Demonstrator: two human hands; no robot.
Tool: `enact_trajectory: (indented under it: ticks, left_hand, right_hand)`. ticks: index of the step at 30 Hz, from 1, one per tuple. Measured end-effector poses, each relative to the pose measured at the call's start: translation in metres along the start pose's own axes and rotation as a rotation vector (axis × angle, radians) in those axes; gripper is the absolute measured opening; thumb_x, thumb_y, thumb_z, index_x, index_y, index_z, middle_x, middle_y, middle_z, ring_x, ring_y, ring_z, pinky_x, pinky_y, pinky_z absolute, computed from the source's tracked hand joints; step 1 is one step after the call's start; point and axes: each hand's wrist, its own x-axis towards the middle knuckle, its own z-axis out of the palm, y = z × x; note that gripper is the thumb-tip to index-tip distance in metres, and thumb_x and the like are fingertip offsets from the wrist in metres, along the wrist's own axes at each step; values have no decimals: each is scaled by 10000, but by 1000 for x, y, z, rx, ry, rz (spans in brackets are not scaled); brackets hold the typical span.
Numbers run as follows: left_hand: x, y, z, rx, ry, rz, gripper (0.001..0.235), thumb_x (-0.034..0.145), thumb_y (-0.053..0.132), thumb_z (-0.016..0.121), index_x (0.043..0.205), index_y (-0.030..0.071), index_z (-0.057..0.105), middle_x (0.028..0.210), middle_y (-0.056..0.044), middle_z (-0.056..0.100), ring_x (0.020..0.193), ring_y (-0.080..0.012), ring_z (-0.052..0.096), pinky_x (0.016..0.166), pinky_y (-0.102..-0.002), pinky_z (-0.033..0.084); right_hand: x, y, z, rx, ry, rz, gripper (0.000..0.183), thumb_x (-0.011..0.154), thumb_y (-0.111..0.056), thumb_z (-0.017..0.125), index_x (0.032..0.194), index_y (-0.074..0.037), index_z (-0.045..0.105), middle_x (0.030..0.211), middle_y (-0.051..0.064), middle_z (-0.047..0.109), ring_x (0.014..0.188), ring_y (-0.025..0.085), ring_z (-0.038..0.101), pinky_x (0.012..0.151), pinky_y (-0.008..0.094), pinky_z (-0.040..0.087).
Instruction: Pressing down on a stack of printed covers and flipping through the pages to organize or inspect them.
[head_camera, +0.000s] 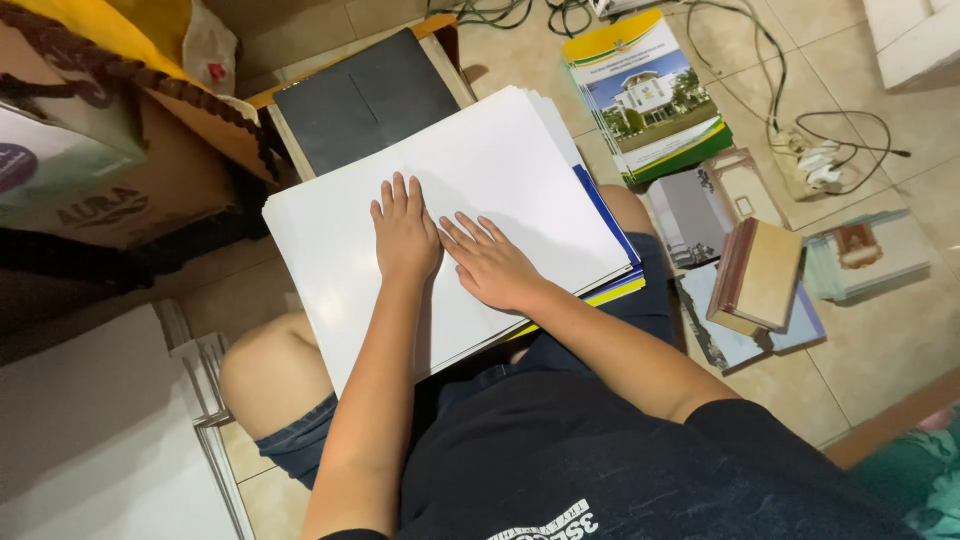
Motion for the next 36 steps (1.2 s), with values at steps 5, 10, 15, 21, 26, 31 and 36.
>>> enact_trajectory:
  ticks: [5,10,15,21,26,31,36]
  left_hand:
    - [4,-4,6,-13,-12,-7,577,1050,228,287,1602,63,298,1684,-143,257,1561,-308,201,1249,-508,158]
    - [8,-10,11,-42,0,2,579,1057,234,272,1600,34,275,1676,-150,276,1558,-316,209,1240,-508,168]
    - [4,-6,1,-97,20,-5,590,1031,206,320,1589,16,297,1673,-152,287,1555,-315,221,1240,-511,168]
    - [2,-3,-1,-71,10,-8,605,1003,166,330,1589,21,301,1681,-145,269,1561,-305,204,1247,-506,157]
    - [4,-5,2,-70,17,-4,583,1022,167,298,1587,21,306,1676,-149,278,1560,-312,207,1249,-503,153]
    - [4,-5,2,-107,16,-12,588,1012,147,315,1585,11,305,1675,-156,281,1560,-313,210,1248,-503,153]
    - [1,-6,4,-99,6,-2,597,1016,178,335,1589,16,283,1682,-151,260,1564,-309,191,1252,-505,145]
  right_hand:
    - [24,3,-6,45,-46,45,580,1061,-255,317,1614,-88,257,1681,125,251,1562,282,187,1263,501,88]
    - [50,2,-11,0,-34,99,577,1061,-229,323,1608,-55,265,1678,140,257,1568,273,168,1264,491,81]
    - [34,-2,-14,19,-59,63,572,1064,-225,305,1610,-63,255,1683,124,246,1565,269,183,1269,484,89]
    - [23,-7,-17,53,-54,60,558,1066,-209,305,1606,-72,271,1679,118,256,1555,267,215,1266,487,112]
    - [49,2,-20,82,-25,118,565,1062,-196,314,1614,-82,272,1672,121,279,1558,268,210,1262,494,106]
    - [56,8,-19,76,-10,86,562,1061,-185,307,1613,-82,277,1670,115,285,1559,261,213,1266,484,109]
    - [25,-5,-16,33,-27,43,550,1059,-182,330,1596,-73,299,1667,118,292,1553,272,229,1268,483,125]
